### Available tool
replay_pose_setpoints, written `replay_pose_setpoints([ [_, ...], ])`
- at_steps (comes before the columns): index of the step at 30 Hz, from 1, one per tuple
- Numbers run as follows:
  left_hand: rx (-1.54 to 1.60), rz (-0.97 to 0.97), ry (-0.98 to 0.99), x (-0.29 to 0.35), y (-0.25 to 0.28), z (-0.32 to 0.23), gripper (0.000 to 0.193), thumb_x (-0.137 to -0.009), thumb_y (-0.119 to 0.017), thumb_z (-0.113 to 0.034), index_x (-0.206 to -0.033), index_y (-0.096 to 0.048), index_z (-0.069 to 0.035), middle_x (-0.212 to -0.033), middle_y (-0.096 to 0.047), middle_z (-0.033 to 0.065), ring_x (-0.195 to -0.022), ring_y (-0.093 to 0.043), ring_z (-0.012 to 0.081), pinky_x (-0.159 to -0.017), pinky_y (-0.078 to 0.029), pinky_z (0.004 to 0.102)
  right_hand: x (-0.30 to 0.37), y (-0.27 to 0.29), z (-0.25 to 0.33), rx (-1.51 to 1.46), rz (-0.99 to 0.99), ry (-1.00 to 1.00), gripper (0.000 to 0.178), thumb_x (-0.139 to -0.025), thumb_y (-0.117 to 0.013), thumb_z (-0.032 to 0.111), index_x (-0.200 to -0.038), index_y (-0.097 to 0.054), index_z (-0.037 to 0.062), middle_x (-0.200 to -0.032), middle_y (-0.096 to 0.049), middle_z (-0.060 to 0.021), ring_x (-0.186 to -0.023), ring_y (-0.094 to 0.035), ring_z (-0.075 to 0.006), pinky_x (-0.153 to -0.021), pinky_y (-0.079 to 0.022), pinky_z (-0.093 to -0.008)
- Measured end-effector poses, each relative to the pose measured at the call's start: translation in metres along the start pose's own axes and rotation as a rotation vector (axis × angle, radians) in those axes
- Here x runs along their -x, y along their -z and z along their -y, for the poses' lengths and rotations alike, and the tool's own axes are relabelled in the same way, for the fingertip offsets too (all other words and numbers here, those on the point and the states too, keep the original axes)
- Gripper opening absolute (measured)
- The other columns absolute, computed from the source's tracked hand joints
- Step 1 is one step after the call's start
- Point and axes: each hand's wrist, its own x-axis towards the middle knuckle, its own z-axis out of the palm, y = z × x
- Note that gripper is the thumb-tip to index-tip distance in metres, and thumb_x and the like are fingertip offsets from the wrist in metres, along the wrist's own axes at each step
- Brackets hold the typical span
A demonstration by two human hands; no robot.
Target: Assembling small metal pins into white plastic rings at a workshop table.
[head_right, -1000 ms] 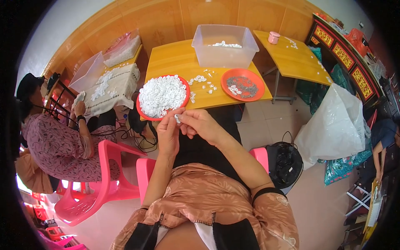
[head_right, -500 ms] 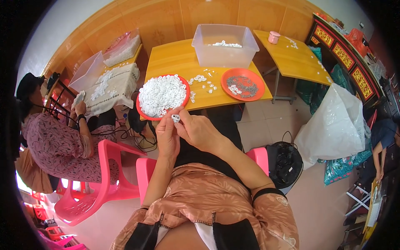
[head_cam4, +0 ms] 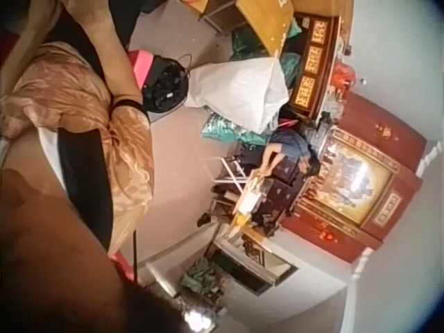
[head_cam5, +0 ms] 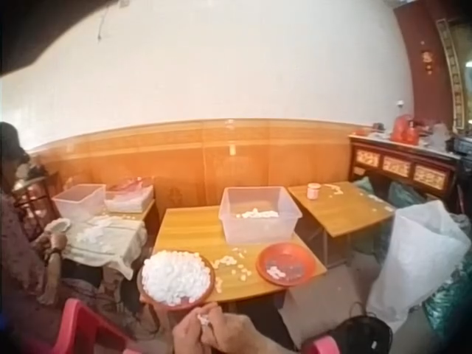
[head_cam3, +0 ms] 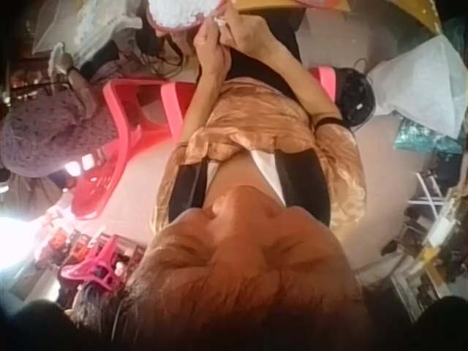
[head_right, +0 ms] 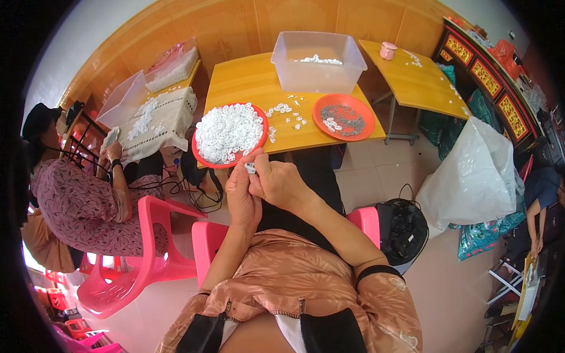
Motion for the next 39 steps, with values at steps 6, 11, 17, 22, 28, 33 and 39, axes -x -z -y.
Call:
replay_pose_setpoints([
  [6,-0.014,-0.020,-0.014,0.001,-0.001,0.002,0.037,-0.095,-0.044,-0.028,-0.114,-0.054,0.002,-0.113,-0.058,0.0072,-0.094,-0.054,0.0088,-0.081,-0.043,0.0218,0.000,-0.004,-0.001,0.072,-0.073,0.088,0.025,-0.078,-0.058,0.015,-0.095,-0.049,-0.0020,-0.054,-0.054,-0.0114,-0.048,-0.058,-0.0259,-0.042,-0.044,-0.0348],
  [11,-0.030,-0.009,-0.020,0.002,-0.003,0.003,0.037,-0.095,-0.044,-0.027,-0.114,-0.053,0.003,-0.111,-0.058,0.0101,-0.100,-0.055,0.0151,-0.087,-0.043,0.0262,0.006,-0.011,-0.002,0.067,-0.119,0.076,0.023,-0.078,-0.058,0.015,-0.090,-0.048,-0.0018,-0.053,-0.053,-0.0114,-0.047,-0.058,-0.0257,-0.041,-0.044,-0.0350],
  [17,-0.012,-0.043,-0.038,0.002,-0.002,0.001,0.035,-0.096,-0.042,-0.025,-0.112,-0.054,0.004,-0.113,-0.057,0.0113,-0.105,-0.054,0.0176,-0.091,-0.042,0.0290,0.006,-0.013,0.001,0.004,-0.103,0.022,0.024,-0.080,-0.056,0.015,-0.092,-0.045,-0.0023,-0.055,-0.054,-0.0129,-0.050,-0.058,-0.0290,-0.043,-0.045,-0.0377],
  [22,-0.040,-0.049,-0.061,-0.001,0.003,0.001,0.034,-0.096,-0.041,-0.024,-0.114,-0.053,0.003,-0.114,-0.057,0.0116,-0.104,-0.054,0.0171,-0.092,-0.042,0.0290,0.005,-0.010,0.005,-0.096,-0.063,-0.031,0.024,-0.083,-0.053,0.014,-0.098,-0.044,-0.0029,-0.059,-0.055,-0.0162,-0.054,-0.058,-0.0334,-0.046,-0.045,-0.0396],
  [28,-0.024,-0.031,-0.070,-0.002,0.003,-0.001,0.035,-0.096,-0.042,-0.024,-0.115,-0.052,0.004,-0.117,-0.055,0.0127,-0.106,-0.052,0.0167,-0.093,-0.040,0.0297,0.000,-0.007,0.012,-0.244,-0.034,-0.167,0.021,-0.088,-0.050,0.014,-0.102,-0.046,-0.0016,-0.066,-0.056,-0.0192,-0.060,-0.058,-0.0371,-0.049,-0.044,-0.0401],
  [33,0.008,-0.140,-0.109,-0.015,0.017,-0.007,0.036,-0.097,-0.041,-0.024,-0.117,-0.048,0.004,-0.118,-0.053,0.0141,-0.107,-0.052,0.0195,-0.095,-0.039,0.0327,0.001,0.001,-0.004,-0.288,0.136,-0.295,0.022,-0.089,-0.051,0.021,-0.089,-0.052,-0.0005,-0.066,-0.056,-0.0200,-0.067,-0.058,-0.0378,-0.054,-0.045,-0.0417],
  [39,-0.028,-0.284,-0.132,-0.023,0.036,-0.019,0.032,-0.096,-0.042,-0.026,-0.113,-0.051,-0.001,-0.109,-0.057,0.0108,-0.100,-0.054,0.0167,-0.088,-0.040,0.0292,-0.017,0.023,-0.053,-0.055,1.095,-0.448,0.032,-0.085,-0.047,0.025,-0.073,-0.061,-0.0020,-0.073,-0.062,-0.0194,-0.066,-0.060,-0.0345,-0.065,-0.048,-0.0417],
])
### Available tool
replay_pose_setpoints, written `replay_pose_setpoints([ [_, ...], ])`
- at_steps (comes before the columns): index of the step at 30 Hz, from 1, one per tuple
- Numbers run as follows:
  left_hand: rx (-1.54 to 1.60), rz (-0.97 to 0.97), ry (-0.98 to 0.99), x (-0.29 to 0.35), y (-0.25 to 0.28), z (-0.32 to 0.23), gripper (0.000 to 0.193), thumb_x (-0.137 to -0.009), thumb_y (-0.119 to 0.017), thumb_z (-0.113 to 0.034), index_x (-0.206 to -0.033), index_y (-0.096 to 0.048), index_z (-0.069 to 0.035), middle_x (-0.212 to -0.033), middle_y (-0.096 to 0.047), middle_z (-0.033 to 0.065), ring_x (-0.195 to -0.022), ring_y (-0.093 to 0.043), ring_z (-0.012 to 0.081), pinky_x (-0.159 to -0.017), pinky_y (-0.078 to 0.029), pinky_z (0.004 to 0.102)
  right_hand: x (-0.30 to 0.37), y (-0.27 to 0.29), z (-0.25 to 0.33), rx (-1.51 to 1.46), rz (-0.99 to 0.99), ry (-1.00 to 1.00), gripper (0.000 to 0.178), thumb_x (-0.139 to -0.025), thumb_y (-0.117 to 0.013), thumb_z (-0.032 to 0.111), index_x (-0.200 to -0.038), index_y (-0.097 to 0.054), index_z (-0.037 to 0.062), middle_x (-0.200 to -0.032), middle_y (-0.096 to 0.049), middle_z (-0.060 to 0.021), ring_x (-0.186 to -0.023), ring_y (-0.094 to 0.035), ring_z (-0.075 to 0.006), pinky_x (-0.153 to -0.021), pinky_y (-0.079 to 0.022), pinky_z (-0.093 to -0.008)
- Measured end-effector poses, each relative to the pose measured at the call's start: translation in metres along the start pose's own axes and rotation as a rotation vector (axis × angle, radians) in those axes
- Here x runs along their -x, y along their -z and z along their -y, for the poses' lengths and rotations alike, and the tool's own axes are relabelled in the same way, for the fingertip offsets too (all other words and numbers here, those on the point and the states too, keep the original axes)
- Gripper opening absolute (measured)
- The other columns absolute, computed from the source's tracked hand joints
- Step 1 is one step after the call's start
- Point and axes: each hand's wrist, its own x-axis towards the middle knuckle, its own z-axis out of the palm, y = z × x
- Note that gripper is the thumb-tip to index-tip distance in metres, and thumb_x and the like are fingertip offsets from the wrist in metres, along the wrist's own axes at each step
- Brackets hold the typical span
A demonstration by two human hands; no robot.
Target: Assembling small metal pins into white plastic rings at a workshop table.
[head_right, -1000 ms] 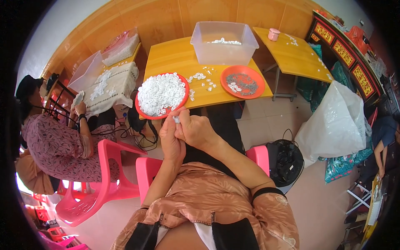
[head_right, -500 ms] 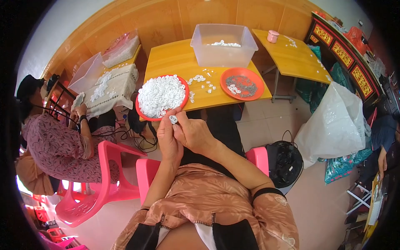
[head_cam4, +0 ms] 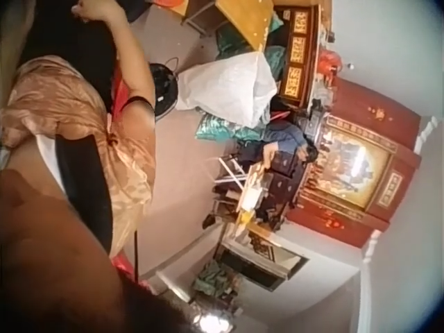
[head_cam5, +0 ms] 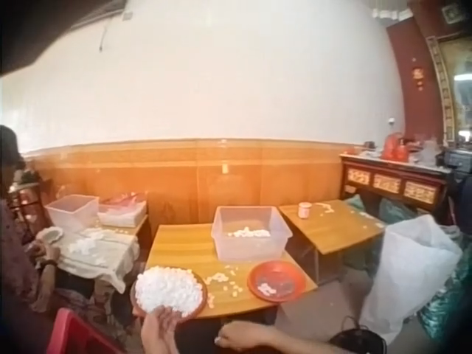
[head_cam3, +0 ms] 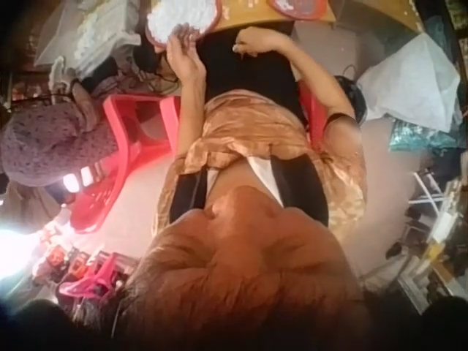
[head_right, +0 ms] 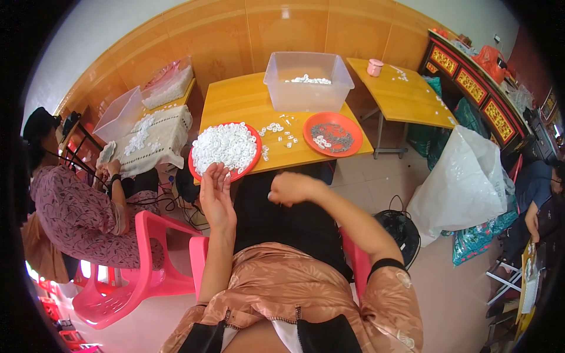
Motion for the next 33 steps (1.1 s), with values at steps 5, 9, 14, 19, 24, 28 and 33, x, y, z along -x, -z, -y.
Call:
replay_pose_setpoints([
  [5,-0.013,0.008,0.071,0.005,-0.006,0.006,0.029,-0.095,-0.044,-0.025,-0.110,-0.053,-0.002,-0.103,-0.059,0.0070,-0.095,-0.055,0.0134,-0.080,-0.040,0.0251,-0.016,0.097,-0.032,-0.382,-0.938,0.026,0.032,-0.083,-0.054,0.031,-0.076,-0.061,0.0006,-0.058,-0.059,-0.0096,-0.054,-0.059,-0.0194,-0.056,-0.046,-0.0349],
  [9,-0.035,0.000,0.104,0.005,-0.006,0.004,0.027,-0.095,-0.045,-0.025,-0.107,-0.055,-0.003,-0.100,-0.060,0.0051,-0.092,-0.056,0.0121,-0.076,-0.040,0.0237,-0.020,0.117,-0.031,-0.229,-1.193,0.039,0.028,-0.081,-0.058,0.028,-0.074,-0.060,0.0011,-0.065,-0.061,-0.0138,-0.061,-0.061,-0.0256,-0.057,-0.046,-0.0369],
  [14,-0.037,-0.021,0.118,0.002,-0.002,0.005,0.027,-0.095,-0.046,-0.025,-0.107,-0.056,-0.004,-0.098,-0.060,0.0039,-0.088,-0.056,0.0104,-0.074,-0.040,0.0224,-0.039,0.058,-0.078,0.152,-1.096,-0.020,0.021,-0.080,-0.058,0.021,-0.078,-0.063,0.0007,-0.061,-0.058,-0.0155,-0.058,-0.059,-0.0295,-0.058,-0.047,-0.0383],
  [19,-0.057,-0.004,0.158,0.002,-0.001,0.007,0.026,-0.094,-0.047,-0.026,-0.107,-0.055,-0.005,-0.099,-0.061,0.0042,-0.085,-0.056,0.0105,-0.073,-0.041,0.0227,-0.045,0.018,-0.103,0.148,-0.924,-0.180,0.016,-0.081,-0.055,0.015,-0.087,-0.066,0.0057,-0.074,-0.061,-0.0189,-0.075,-0.060,-0.0358,-0.066,-0.048,-0.0451],
  [24,-0.068,-0.015,0.174,0.002,-0.003,0.007,0.025,-0.094,-0.048,-0.025,-0.105,-0.056,-0.004,-0.095,-0.061,0.0029,-0.083,-0.055,0.0085,-0.070,-0.040,0.0209,-0.053,0.009,-0.104,0.248,-0.963,-0.180,0.018,-0.082,-0.055,0.016,-0.096,-0.064,0.0090,-0.086,-0.058,-0.0186,-0.080,-0.058,-0.0383,-0.067,-0.047,-0.0467],
  [28,-0.077,-0.017,0.189,0.003,-0.004,0.007,0.025,-0.094,-0.048,-0.025,-0.106,-0.056,-0.004,-0.095,-0.061,0.0028,-0.083,-0.056,0.0084,-0.069,-0.040,0.0209,-0.060,0.005,-0.106,0.268,-0.987,-0.131,0.018,-0.082,-0.052,0.014,-0.093,-0.066,0.0086,-0.084,-0.057,-0.0210,-0.076,-0.059,-0.0389,-0.065,-0.048,-0.0475],
  [33,-0.088,-0.006,0.201,0.002,-0.001,0.009,0.025,-0.093,-0.049,-0.026,-0.107,-0.056,-0.006,-0.096,-0.062,0.0024,-0.082,-0.056,0.0088,-0.071,-0.040,0.0227,-0.072,0.003,-0.107,0.279,-1.024,-0.101,0.014,-0.081,-0.054,0.014,-0.085,-0.066,0.0087,-0.083,-0.055,-0.0194,-0.073,-0.059,-0.0372,-0.063,-0.048,-0.0470],
])
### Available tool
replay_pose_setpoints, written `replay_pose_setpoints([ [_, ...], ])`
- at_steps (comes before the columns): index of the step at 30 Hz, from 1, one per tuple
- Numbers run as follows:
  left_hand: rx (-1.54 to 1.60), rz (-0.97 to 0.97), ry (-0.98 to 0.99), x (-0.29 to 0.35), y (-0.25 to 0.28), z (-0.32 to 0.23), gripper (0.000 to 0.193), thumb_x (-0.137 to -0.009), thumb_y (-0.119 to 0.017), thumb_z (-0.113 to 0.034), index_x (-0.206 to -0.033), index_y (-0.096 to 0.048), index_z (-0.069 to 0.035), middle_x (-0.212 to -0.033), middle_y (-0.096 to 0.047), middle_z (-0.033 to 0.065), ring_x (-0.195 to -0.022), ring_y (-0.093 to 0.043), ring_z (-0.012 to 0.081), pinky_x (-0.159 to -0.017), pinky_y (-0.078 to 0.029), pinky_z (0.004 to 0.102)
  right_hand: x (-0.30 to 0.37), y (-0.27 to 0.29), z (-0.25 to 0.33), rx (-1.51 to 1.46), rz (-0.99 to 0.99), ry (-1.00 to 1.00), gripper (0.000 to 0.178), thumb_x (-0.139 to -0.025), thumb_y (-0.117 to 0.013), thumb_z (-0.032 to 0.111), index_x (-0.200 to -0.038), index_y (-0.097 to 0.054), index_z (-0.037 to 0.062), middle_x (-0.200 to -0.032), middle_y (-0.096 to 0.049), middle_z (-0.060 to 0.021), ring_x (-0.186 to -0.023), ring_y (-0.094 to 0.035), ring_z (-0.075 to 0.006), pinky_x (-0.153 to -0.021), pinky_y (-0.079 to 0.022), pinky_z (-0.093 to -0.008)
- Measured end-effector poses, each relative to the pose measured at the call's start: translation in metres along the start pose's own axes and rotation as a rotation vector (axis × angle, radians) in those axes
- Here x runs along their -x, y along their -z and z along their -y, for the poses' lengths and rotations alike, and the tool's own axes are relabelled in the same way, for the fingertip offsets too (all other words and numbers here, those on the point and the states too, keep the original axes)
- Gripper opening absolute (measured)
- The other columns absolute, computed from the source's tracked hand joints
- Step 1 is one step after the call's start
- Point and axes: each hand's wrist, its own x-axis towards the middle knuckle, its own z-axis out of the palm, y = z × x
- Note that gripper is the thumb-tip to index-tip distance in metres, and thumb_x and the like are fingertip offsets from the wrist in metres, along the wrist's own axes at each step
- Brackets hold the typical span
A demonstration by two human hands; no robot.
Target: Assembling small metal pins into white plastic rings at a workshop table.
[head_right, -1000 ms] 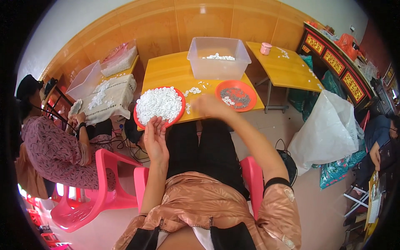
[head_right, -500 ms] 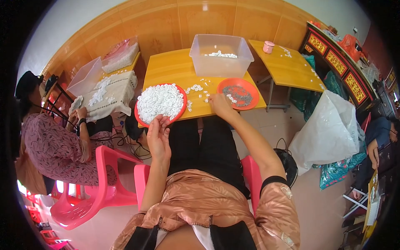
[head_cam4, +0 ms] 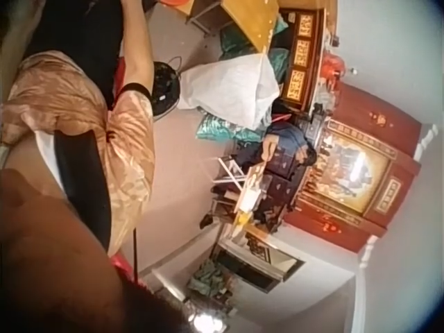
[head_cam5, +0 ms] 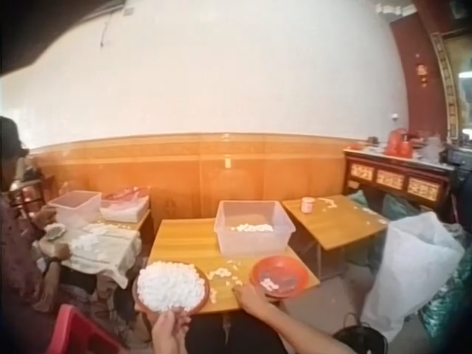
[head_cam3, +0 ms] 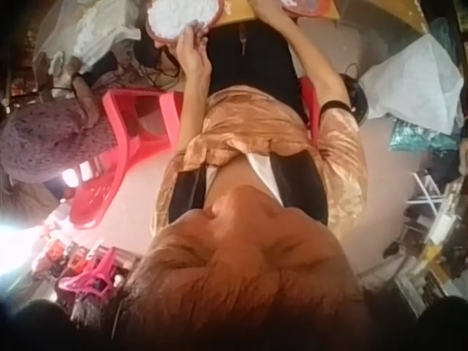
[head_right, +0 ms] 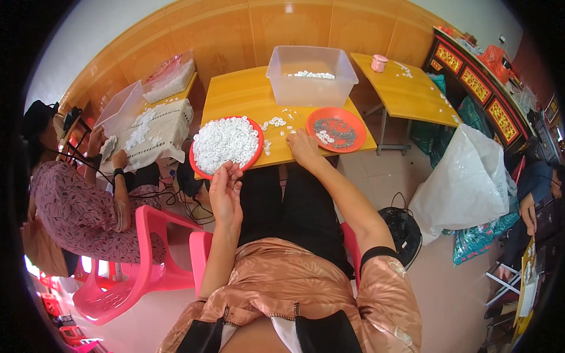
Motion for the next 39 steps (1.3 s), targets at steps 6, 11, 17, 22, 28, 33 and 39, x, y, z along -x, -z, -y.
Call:
replay_pose_setpoints([
  [6,-0.004,0.000,0.012,0.000,-0.002,0.001,0.025,-0.093,-0.049,-0.026,-0.106,-0.056,-0.006,-0.096,-0.062,0.0018,-0.082,-0.056,0.0089,-0.071,-0.040,0.0225,-0.012,-0.008,-0.005,0.078,0.044,0.001,0.009,-0.077,-0.060,0.015,-0.079,-0.068,0.0104,-0.081,-0.055,-0.0155,-0.075,-0.058,-0.0340,-0.064,-0.047,-0.0448],
  [11,-0.001,-0.003,0.028,0.000,-0.002,0.002,0.024,-0.094,-0.048,-0.024,-0.106,-0.056,-0.005,-0.095,-0.062,0.0033,-0.081,-0.055,0.0079,-0.069,-0.039,0.0212,-0.017,-0.003,0.003,-0.030,0.058,0.016,0.009,-0.073,-0.061,0.013,-0.074,-0.069,0.0091,-0.080,-0.058,-0.0183,-0.075,-0.060,-0.0349,-0.063,-0.049,-0.0444],
  [17,-0.016,0.003,0.051,-0.003,-0.003,0.008,0.023,-0.093,-0.049,-0.024,-0.105,-0.057,-0.005,-0.094,-0.062,0.0025,-0.080,-0.055,0.0076,-0.069,-0.039,0.0214,-0.031,-0.014,-0.002,-0.047,0.216,-0.130,0.012,-0.074,-0.058,0.011,-0.076,-0.067,0.0026,-0.086,-0.062,-0.0220,-0.079,-0.062,-0.0366,-0.068,-0.050,-0.0439],
  [22,-0.043,-0.008,0.085,-0.008,0.010,0.018,0.021,-0.092,-0.051,-0.023,-0.103,-0.059,-0.006,-0.091,-0.063,0.0014,-0.077,-0.056,0.0069,-0.066,-0.040,0.0201,-0.031,-0.009,0.019,0.165,0.303,-0.076,0.019,-0.076,-0.053,0.011,-0.078,-0.064,-0.0041,-0.088,-0.062,-0.0245,-0.082,-0.061,-0.0393,-0.073,-0.049,-0.0455],
  [28,-0.201,0.030,0.130,-0.012,0.018,0.031,0.021,-0.090,-0.054,-0.020,-0.103,-0.062,-0.005,-0.090,-0.064,0.0011,-0.075,-0.055,0.0051,-0.063,-0.040,0.0178,-0.020,-0.006,0.023,0.108,0.180,-0.032,0.019,-0.077,-0.052,0.011,-0.083,-0.063,-0.0032,-0.083,-0.061,-0.0241,-0.074,-0.063,-0.0334,-0.064,-0.050,-0.0447],
  [33,-0.357,0.106,-0.048,-0.011,0.016,0.030,0.023,-0.086,-0.059,-0.013,-0.107,-0.062,-0.002,-0.087,-0.064,-0.0002,-0.073,-0.055,0.0045,-0.063,-0.040,0.0171,0.007,0.039,0.065,-1.162,0.742,-0.452,0.022,-0.086,-0.060,0.024,-0.076,-0.056,0.0050,-0.061,-0.045,0.0018,-0.052,-0.039,-0.0059,-0.048,-0.032,-0.0220],
  [39,-0.355,0.132,-0.153,-0.007,0.011,0.028,0.019,-0.083,-0.062,-0.003,-0.102,-0.063,0.000,-0.084,-0.062,0.0001,-0.072,-0.054,0.0054,-0.066,-0.043,0.0181,0.030,0.053,0.085,-1.600,0.848,-0.455,0.016,-0.089,-0.057,0.021,-0.080,-0.055,0.0077,-0.064,-0.039,0.0075,-0.051,-0.029,-0.0020,-0.048,-0.026,-0.0188],
])
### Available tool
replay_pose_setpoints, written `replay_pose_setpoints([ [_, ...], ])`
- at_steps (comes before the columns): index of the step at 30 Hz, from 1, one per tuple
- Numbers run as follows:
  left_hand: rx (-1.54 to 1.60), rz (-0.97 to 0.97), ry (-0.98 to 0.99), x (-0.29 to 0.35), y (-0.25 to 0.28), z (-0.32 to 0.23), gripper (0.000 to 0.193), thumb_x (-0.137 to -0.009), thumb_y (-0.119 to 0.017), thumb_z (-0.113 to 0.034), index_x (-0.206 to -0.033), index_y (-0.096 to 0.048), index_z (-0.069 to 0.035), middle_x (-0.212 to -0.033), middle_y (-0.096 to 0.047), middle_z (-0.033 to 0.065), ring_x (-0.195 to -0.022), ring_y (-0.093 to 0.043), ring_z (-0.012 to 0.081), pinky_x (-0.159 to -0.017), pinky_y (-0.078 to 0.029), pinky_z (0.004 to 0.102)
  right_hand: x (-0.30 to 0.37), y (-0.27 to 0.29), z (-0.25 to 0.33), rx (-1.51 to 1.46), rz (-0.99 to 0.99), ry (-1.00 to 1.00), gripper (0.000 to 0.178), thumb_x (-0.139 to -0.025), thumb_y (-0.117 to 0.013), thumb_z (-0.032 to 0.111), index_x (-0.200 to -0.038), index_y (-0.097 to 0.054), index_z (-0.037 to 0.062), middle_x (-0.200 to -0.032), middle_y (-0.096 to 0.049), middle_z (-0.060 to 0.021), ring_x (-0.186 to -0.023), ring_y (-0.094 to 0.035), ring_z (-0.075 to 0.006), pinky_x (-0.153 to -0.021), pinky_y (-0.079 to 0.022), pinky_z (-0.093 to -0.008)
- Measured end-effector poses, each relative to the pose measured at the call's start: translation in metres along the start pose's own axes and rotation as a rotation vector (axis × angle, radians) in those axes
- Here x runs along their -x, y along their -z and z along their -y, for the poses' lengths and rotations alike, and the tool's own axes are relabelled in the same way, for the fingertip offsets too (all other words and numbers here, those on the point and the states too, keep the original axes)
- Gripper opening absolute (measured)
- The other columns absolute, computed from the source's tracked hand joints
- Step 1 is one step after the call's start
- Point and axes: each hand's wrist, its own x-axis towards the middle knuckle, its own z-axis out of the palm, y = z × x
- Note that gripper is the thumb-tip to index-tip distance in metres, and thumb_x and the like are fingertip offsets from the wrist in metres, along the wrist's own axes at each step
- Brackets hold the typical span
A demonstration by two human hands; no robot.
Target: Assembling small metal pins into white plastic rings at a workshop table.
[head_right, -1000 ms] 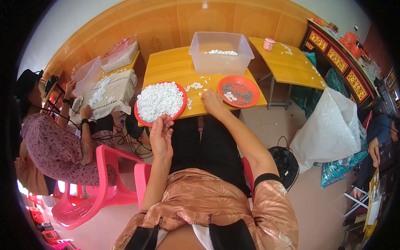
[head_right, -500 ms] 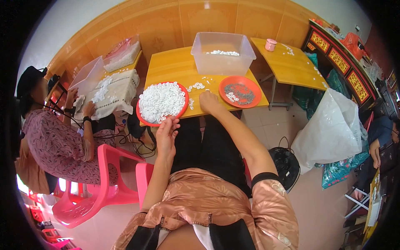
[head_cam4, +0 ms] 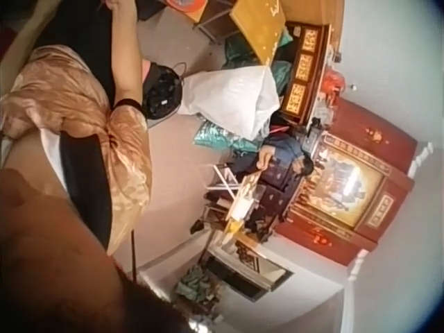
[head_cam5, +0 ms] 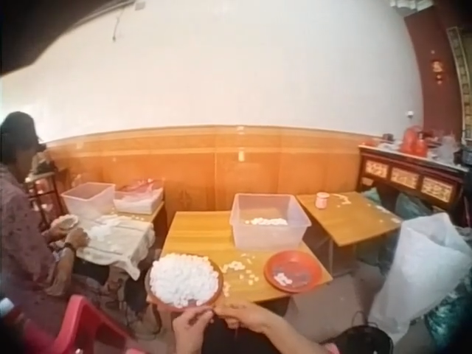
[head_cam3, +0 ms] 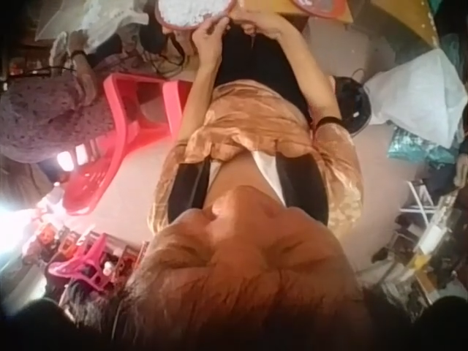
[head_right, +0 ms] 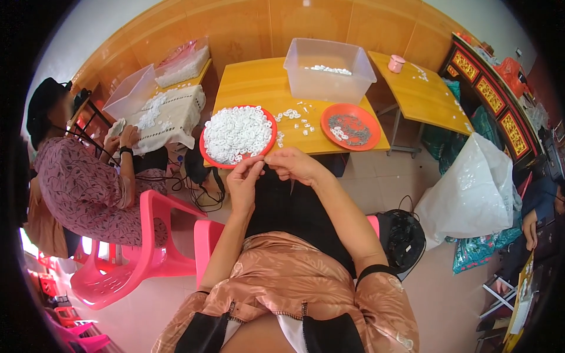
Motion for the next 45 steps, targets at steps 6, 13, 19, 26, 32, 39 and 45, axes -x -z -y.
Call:
replay_pose_setpoints([
  [6,-0.020,-0.011,-0.087,0.000,-0.001,-0.004,0.012,-0.083,-0.062,-0.002,-0.095,-0.064,0.000,-0.082,-0.060,-0.0006,-0.071,-0.053,0.0049,-0.064,-0.041,0.0176,0.003,-0.008,-0.005,-0.031,0.003,0.040,0.018,-0.089,-0.057,0.023,-0.082,-0.056,0.0064,-0.065,-0.039,0.0079,-0.050,-0.028,-0.0019,-0.048,-0.025,-0.0183],
  [13,0.018,-0.018,-0.159,-0.001,-0.002,0.000,0.008,-0.085,-0.060,-0.005,-0.093,-0.061,-0.003,-0.077,-0.058,-0.0028,-0.068,-0.051,0.0039,-0.061,-0.039,0.0165,0.005,-0.024,-0.016,-0.004,-0.125,0.095,0.020,-0.088,-0.058,0.023,-0.083,-0.059,0.0039,-0.063,-0.042,0.0067,-0.049,-0.030,-0.0019,-0.047,-0.026,-0.0180],
  [19,0.020,-0.013,-0.113,0.004,-0.005,0.000,0.009,-0.086,-0.060,-0.008,-0.093,-0.061,-0.003,-0.078,-0.058,-0.0027,-0.068,-0.051,0.0035,-0.061,-0.038,0.0162,0.011,-0.031,-0.022,0.036,-0.279,0.265,0.018,-0.086,-0.062,0.019,-0.085,-0.062,0.0012,-0.067,-0.050,0.0048,-0.050,-0.034,-0.0019,-0.046,-0.028,-0.0176],
  [26,-0.008,-0.004,-0.002,0.005,-0.007,-0.003,0.009,-0.087,-0.059,-0.010,-0.092,-0.060,-0.003,-0.076,-0.058,-0.0017,-0.066,-0.052,0.0042,-0.060,-0.039,0.0175,0.012,-0.038,-0.029,0.495,-0.587,0.578,0.012,-0.081,-0.064,0.010,-0.084,-0.065,-0.0013,-0.067,-0.058,-0.0005,-0.055,-0.049,-0.0062,-0.050,-0.038,-0.0207],
  [32,0.031,0.044,0.064,0.005,-0.002,0.004,0.008,-0.090,-0.053,-0.012,-0.091,-0.056,-0.005,-0.074,-0.057,-0.0004,-0.065,-0.051,0.0055,-0.060,-0.040,0.0188,0.013,-0.051,-0.028,0.942,-0.728,0.926,0.010,-0.076,-0.066,0.007,-0.082,-0.064,-0.0011,-0.066,-0.058,-0.0062,-0.054,-0.050,-0.0093,-0.049,-0.038,-0.0224],
  [39,-0.274,0.117,-0.048,0.007,-0.006,-0.014,0.010,-0.091,-0.051,-0.012,-0.089,-0.054,-0.003,-0.071,-0.055,0.0021,-0.064,-0.052,0.0081,-0.059,-0.041,0.0215,0.011,-0.034,-0.033,0.388,-0.559,0.637,0.012,-0.081,-0.063,0.009,-0.083,-0.063,-0.0027,-0.067,-0.059,-0.0015,-0.058,-0.048,-0.0040,-0.051,-0.038,-0.0201],
  [45,-0.863,0.097,-0.279,0.008,-0.013,-0.022,0.008,-0.087,-0.051,-0.009,-0.089,-0.051,-0.002,-0.085,-0.053,0.0184,-0.076,-0.055,0.0375,-0.065,-0.043,0.0420,0.011,-0.036,-0.033,0.610,-0.787,0.681,0.016,-0.082,-0.062,0.012,-0.084,-0.058,-0.0027,-0.065,-0.057,-0.0061,-0.058,-0.052,-0.0076,-0.055,-0.043,-0.0234],
])
